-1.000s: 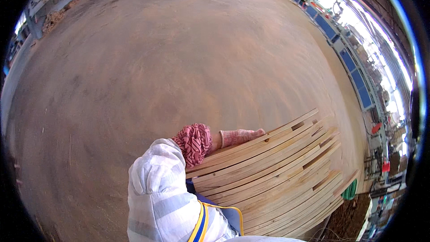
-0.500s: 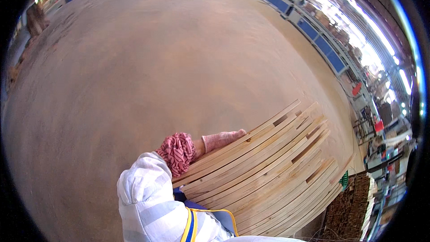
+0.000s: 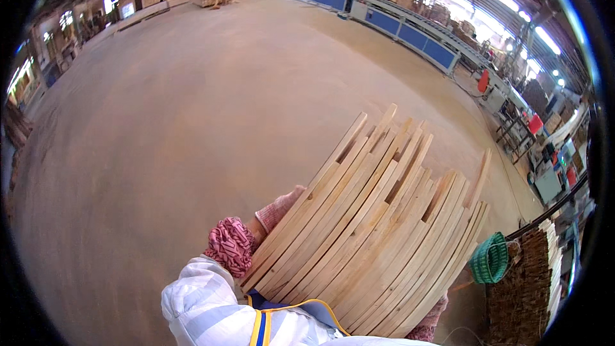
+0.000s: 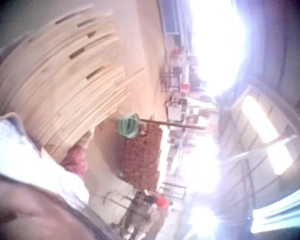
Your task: The person gathers wooden planks from a pile, carries them to a conveyor belt, and arranges them into neat stacks. The person repeatedly picks up planks, aligns them, and places them onto the belt, maintaining an orderly stack throughout the process.
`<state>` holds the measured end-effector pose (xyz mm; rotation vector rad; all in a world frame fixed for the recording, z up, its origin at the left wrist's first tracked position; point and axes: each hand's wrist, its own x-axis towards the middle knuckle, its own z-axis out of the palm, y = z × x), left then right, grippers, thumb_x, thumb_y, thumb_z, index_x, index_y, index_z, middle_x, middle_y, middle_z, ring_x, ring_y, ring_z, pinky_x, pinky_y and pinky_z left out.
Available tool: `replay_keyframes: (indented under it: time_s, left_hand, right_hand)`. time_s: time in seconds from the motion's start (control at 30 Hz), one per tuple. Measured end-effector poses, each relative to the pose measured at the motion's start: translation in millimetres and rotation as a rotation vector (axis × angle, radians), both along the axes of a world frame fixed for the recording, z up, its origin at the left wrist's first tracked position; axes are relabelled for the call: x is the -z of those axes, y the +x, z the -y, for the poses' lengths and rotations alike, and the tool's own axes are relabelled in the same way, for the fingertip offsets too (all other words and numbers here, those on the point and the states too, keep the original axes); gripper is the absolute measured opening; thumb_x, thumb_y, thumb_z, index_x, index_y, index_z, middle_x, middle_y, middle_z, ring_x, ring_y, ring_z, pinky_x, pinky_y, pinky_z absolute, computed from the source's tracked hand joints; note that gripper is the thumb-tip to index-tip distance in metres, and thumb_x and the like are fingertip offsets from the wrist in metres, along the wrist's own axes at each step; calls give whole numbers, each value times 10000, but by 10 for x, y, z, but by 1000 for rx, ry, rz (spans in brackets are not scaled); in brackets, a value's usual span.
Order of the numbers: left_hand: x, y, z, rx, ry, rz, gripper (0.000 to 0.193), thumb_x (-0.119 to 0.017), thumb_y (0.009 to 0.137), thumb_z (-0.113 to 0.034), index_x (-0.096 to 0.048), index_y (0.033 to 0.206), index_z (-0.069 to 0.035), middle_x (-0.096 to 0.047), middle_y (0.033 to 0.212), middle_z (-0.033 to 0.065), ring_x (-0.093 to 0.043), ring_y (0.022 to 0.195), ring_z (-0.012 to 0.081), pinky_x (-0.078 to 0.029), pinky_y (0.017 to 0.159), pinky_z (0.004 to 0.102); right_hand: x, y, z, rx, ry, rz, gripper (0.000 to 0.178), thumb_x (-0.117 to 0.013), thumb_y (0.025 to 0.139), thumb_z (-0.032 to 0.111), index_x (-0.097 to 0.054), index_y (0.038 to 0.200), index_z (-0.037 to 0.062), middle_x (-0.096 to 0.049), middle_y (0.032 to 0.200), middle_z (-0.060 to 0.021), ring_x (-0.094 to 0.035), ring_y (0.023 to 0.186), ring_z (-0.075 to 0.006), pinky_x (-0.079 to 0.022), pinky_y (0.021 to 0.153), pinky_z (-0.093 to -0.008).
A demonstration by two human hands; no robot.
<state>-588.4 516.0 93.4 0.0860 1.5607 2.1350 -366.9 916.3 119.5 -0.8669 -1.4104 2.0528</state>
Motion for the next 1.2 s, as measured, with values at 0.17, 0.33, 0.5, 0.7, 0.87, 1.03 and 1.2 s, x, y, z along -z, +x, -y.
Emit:
replay_keyframes:
  time_s: [0.17, 0.33, 0.5, 0.7, 0.87, 1.03, 1.2]
  left_hand:
    - [-535, 111, -314, 175, -188, -15, 573, -402, 932, -585, -605, 1105, -78, -606, 983, 45, -547, 904, 120, -497, 823, 298]
    - [-463, 302, -472, 75, 80, 385, 575, -445, 894, -626, -582, 1103, -108, -589, 911, -7, -548, 781, 113, -512, 693, 290]
    - [-479, 171, -547, 142, 60, 355, 677, -430, 865, -677, -546, 1169, -83, -610, 971, 26, -586, 836, 160, -529, 732, 317]
    - [-480, 473, -233, 49, -17, 413, 679, -430, 865, -677, -545, 1171, -82, -611, 976, 29, -588, 841, 164, -530, 736, 319]
    - [-495, 436, -324, 81, -20, 431, 682, -431, 864, -677, -544, 1173, -80, -611, 979, 32, -590, 845, 167, -531, 738, 321]
    - [-445, 508, -340, 72, -16, 428, 684, -431, 864, -678, -542, 1175, -79, -612, 983, 35, -591, 849, 170, -531, 741, 323]
    - [-338, 351, -369, 90, 14, 453, 686, -431, 864, -678, -541, 1176, -77, -613, 987, 37, -593, 853, 174, -532, 744, 325]
  right_hand:
    - [-11, 491, -49, 84, -14, 20, 458, -439, 917, 331, -495, 1203, -22, -614, 1039, -168, -647, 852, -244, -575, 696, -350]
    - [-448, 983, -34, -46, -179, 114, 417, -487, 908, 296, -507, 1183, -17, -630, 981, -103, -627, 777, -171, -543, 620, -295]
    - [551, 1329, -662, -182, -261, -282, 364, -612, 841, 257, -580, 1077, -17, -638, 895, -28, -602, 741, -90, -517, 592, -268]
    - [235, 1220, -368, -133, -463, -9, 334, -556, 895, 310, -596, 1035, 9, -583, 793, 4, -549, 673, -100, -484, 614, -266]
    - [980, 1432, -737, -186, -468, -166, 355, -527, 923, 320, -590, 1059, -1, -574, 765, -5, -527, 653, -125, -455, 655, -237]
    - [452, 1306, -683, -209, -426, -148, 346, -615, 868, 267, -585, 1086, 0, -630, 877, -45, -596, 740, -137, -504, 657, -275]
    - [-69, 1235, -618, -216, -296, 16, 405, -641, 823, 130, -546, 1186, -22, -646, 1000, -67, -633, 846, -143, -535, 670, -284]
